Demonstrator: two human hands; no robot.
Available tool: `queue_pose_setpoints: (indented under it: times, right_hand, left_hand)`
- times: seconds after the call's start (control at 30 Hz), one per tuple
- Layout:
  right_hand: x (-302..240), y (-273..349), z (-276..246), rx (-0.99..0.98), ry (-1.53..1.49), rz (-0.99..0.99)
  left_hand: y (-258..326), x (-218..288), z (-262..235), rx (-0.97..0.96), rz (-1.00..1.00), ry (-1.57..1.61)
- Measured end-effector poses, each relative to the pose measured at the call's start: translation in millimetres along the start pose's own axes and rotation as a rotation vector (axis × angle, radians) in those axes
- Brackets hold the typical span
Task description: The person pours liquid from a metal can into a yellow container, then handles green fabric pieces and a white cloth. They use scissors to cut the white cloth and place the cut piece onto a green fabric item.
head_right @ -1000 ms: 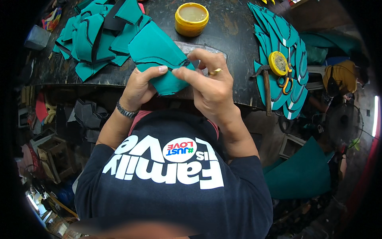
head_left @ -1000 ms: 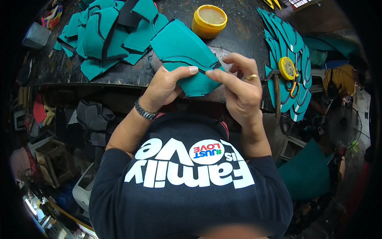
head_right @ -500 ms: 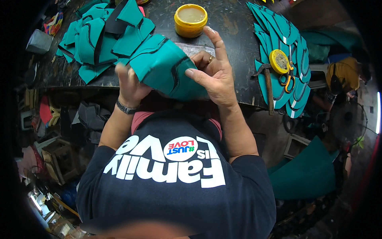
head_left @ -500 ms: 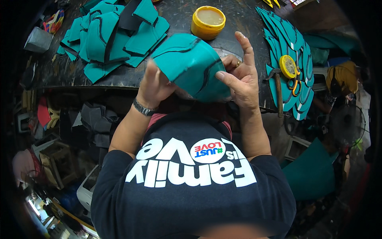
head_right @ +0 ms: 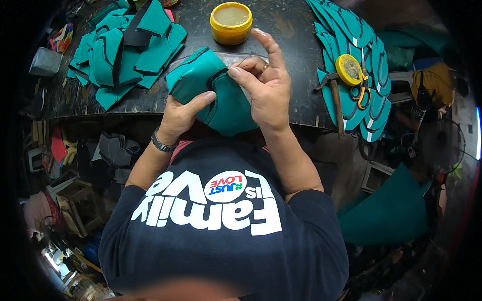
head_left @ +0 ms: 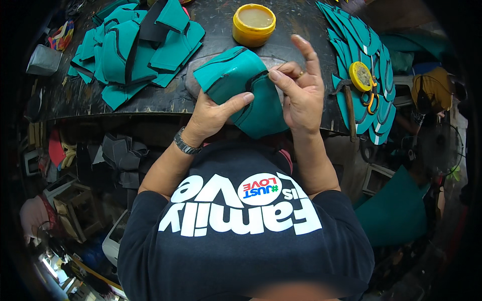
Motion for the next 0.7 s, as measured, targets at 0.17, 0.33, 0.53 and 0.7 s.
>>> queue_pose_setpoints:
  times: [0.17, 0.33, 0.53, 0.7]
  right_hand:
    - [-23, 5, -8, 0.024, 0.275, -0.187]
    - [-44, 8, -40, 0.151, 0.196, -0.237]
    - [-55, 21, -55, 0.215, 0.467, -0.096]
    - [-68, 28, -61, 0.350, 0.497, 0.014]
  left_hand:
    - [-15, 12, 12, -0.093, -0.002, -0.011]
    - [-33, 14, 28, -0.128, -0.071, 0.159]
    - [-66, 28, 42, -0.146, -0.119, 0.174]
    - [-96, 32, 62, -0.272, -0.286, 0.118]
Point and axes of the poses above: each hand's wrist, its own y-axis away from the middle knuckle, its own z-axis out of the palm, x = y × z, the point moved 3 cm from there along -y, towards the middle knuckle, and after that the axes turned 12 degrees about -x, right-handed, at the moved point
